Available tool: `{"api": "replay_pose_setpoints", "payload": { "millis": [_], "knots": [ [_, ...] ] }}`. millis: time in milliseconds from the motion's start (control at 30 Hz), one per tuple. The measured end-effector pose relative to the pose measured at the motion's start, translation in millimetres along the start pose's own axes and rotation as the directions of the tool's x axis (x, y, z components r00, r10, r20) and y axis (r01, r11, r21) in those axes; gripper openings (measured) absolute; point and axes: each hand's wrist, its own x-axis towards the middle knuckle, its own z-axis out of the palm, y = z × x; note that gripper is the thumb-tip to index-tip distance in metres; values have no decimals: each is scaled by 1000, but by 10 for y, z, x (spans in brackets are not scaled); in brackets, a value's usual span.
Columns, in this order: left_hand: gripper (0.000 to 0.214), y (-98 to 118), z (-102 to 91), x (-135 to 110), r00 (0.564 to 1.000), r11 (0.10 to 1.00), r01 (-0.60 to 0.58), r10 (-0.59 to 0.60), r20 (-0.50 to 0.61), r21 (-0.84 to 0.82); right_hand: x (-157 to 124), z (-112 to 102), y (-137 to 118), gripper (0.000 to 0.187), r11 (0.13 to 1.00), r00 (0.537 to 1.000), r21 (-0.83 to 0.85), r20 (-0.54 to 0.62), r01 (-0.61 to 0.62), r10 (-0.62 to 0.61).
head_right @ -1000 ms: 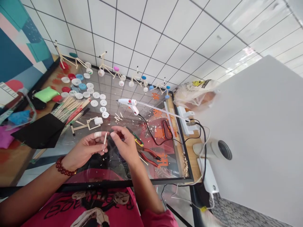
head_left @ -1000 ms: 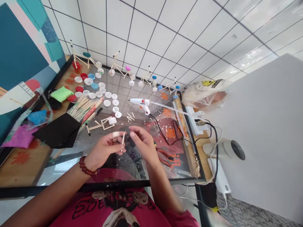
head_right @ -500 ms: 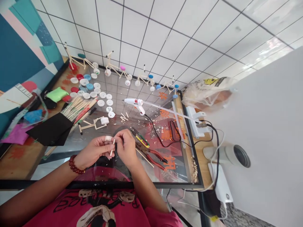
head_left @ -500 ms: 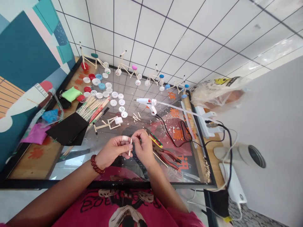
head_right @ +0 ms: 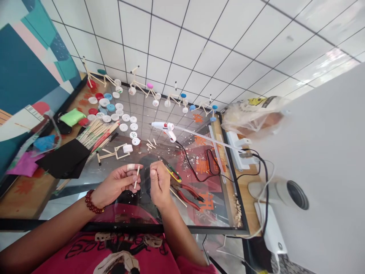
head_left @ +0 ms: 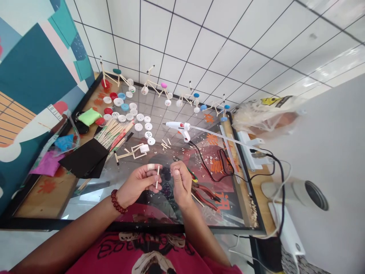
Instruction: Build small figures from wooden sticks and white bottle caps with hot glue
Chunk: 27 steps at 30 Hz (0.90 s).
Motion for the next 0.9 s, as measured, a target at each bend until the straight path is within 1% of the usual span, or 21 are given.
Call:
{"api": "replay_pose_setpoints", "payload": {
  "millis": [133, 200, 300, 367, 400, 433, 500, 533, 567, 600, 633, 667, 700, 767, 800, 833, 867, 900],
  "knots": [
    [54, -30, 0, -2, 999, 1000, 25, -24, 47, -16, -8, 7, -12, 32, 998, 999, -58, 24, -32, 33],
    [50, -31, -17, 2, 998, 1000, 21, -20, 52, -19, 10, 20, 4, 28, 996, 1000, -86, 3, -8, 9],
    [44, -3, -50, 7, 1000, 999, -13, 13, 25, -34, 38, 53, -14, 11, 992, 998, -127, -53, 7, -14],
    [43, 27, -63, 10, 999, 998, -39, 38, -20, -44, 18, 64, -87, 15, 988, 998, -152, -62, -24, 15],
    [44, 42, -65, 12, 998, 998, -50, 48, -47, -43, -12, 59, -138, 16, 986, 999, -163, -43, -34, 27],
    [45, 54, -65, 15, 995, 997, -68, 65, -82, -33, -59, 42, -191, 15, 984, 1000, -177, 1, -31, 32],
    [47, 67, -61, 23, 983, 993, -113, 116, -141, 26, -204, -38, -283, 15, 977, 990, -212, 138, 2, 28],
    [47, 67, -61, 25, 976, 987, -136, 148, -158, 82, -299, -106, -311, 15, 971, 979, -237, 201, 18, 30],
    [48, 63, -64, 25, 971, 975, -154, 179, -160, 158, -406, -194, -324, 15, 960, 971, -279, 237, 26, 43],
    [48, 56, -72, 23, 966, 951, -171, 213, -147, 258, -519, -299, -321, 15, 939, 970, -343, 234, 19, 65],
    [49, 47, -84, 18, 959, 905, -191, 255, -124, 380, -631, -416, -305, 15, 905, 977, -425, 190, -2, 91],
    [49, 37, -100, 13, 948, 828, -215, 304, -91, 518, -737, -540, -278, 16, 855, 984, -517, 135, -30, 116],
    [49, 28, -119, 9, 932, 714, -240, 359, -50, 658, -830, -659, -244, 18, 781, 987, -622, 76, -62, 139],
    [47, 12, -156, 3, 888, 414, -256, 457, 43, 874, -964, -852, -173, 20, 632, 989, -770, 9, -87, 146],
    [44, 6, -170, 2, 866, 264, -244, 492, 88, 933, -1005, -914, -141, 21, 569, 989, -818, 5, -81, 148],
    [41, 1, -179, 4, 849, 134, -223, 513, 125, 966, -1028, -952, -115, 21, 518, 988, -852, 11, -71, 153],
    [38, -3, -183, 6, 837, 30, -201, 525, 156, 979, -1039, -967, -93, 20, 480, 986, -875, 20, -62, 164],
    [36, -5, -182, 8, 828, -52, -181, 530, 181, 982, -1038, -965, -76, 20, 451, 983, -891, 25, -60, 181]
  ]
}}
